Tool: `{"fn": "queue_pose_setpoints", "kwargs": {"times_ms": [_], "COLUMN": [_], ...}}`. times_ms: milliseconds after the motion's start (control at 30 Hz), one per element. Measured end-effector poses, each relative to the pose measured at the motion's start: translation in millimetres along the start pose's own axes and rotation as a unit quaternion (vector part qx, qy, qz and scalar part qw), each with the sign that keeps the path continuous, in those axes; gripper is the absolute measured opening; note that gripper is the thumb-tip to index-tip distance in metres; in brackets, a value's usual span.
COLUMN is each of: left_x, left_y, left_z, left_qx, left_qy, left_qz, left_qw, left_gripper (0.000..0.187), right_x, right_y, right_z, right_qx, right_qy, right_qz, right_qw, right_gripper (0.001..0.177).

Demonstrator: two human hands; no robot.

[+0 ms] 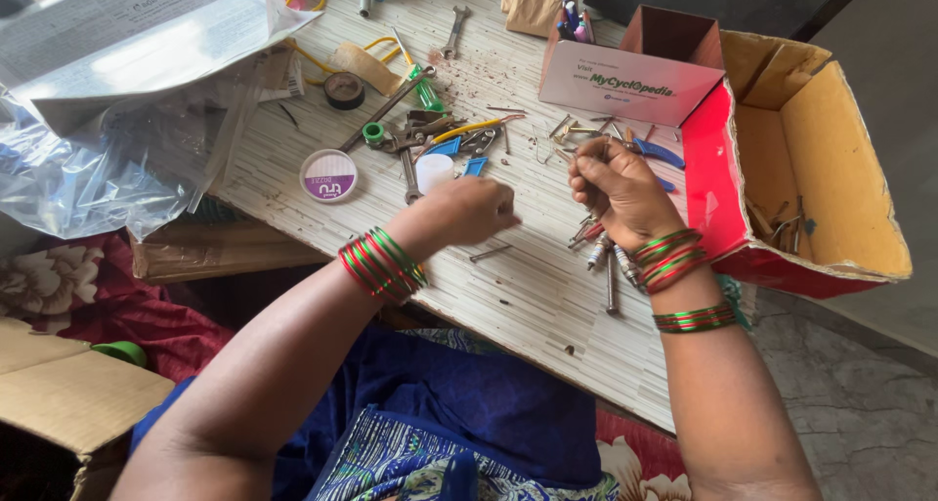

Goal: The person sorts various hardware items like spark plugs and wires on a desk, using pliers to handle small components. They move items between the table and a cardboard box while organizing the scattered tools.

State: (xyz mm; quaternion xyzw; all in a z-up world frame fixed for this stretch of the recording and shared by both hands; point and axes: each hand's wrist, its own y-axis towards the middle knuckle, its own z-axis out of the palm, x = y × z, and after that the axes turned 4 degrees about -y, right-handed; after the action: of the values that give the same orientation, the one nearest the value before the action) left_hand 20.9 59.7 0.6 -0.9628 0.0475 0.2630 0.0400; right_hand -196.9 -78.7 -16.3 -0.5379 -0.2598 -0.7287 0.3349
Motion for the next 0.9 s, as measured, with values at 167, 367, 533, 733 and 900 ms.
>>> {"fn": "queue_pose_setpoints", "kwargs": {"times_ms": [167,367,533,733,900], "left_x": [-29.0,-24.9,-18.0,-20.8,-16.5], "left_y": [-28.2,-21.9,-7.5,35.8,45.9], "left_z": [-3.2,-0.8,2.5,19.7,32.5], "left_qx": [0.026,0.015,-0.001,0.044,0.088], "left_qy": [0.139,0.114,0.082,-0.344,-0.659], "left_qz": [-0.04,-0.058,-0.039,-0.001,0.018], "left_qw": [0.989,0.992,0.996,0.938,0.746], "left_gripper": [0.037,0.033,0.021,0.026,0.022], "right_x": [-2.1,-1.7,15.8,41.6,70.5], "right_y": [-0.2,-0.5,-8.6,-25.2,-49.3], "right_z": [9.2,5.4,-6.5,-7.0,8.7], "right_qx": [0.001,0.007,-0.036,-0.081,-0.114], "right_qy": [-0.052,-0.053,-0.047,-0.401,-0.694], "right_qz": [0.04,0.042,0.041,0.015,0.065], "right_qw": [0.998,0.998,0.997,0.912,0.708], "right_gripper": [0.025,0.016,0.015,0.019,0.023]}}
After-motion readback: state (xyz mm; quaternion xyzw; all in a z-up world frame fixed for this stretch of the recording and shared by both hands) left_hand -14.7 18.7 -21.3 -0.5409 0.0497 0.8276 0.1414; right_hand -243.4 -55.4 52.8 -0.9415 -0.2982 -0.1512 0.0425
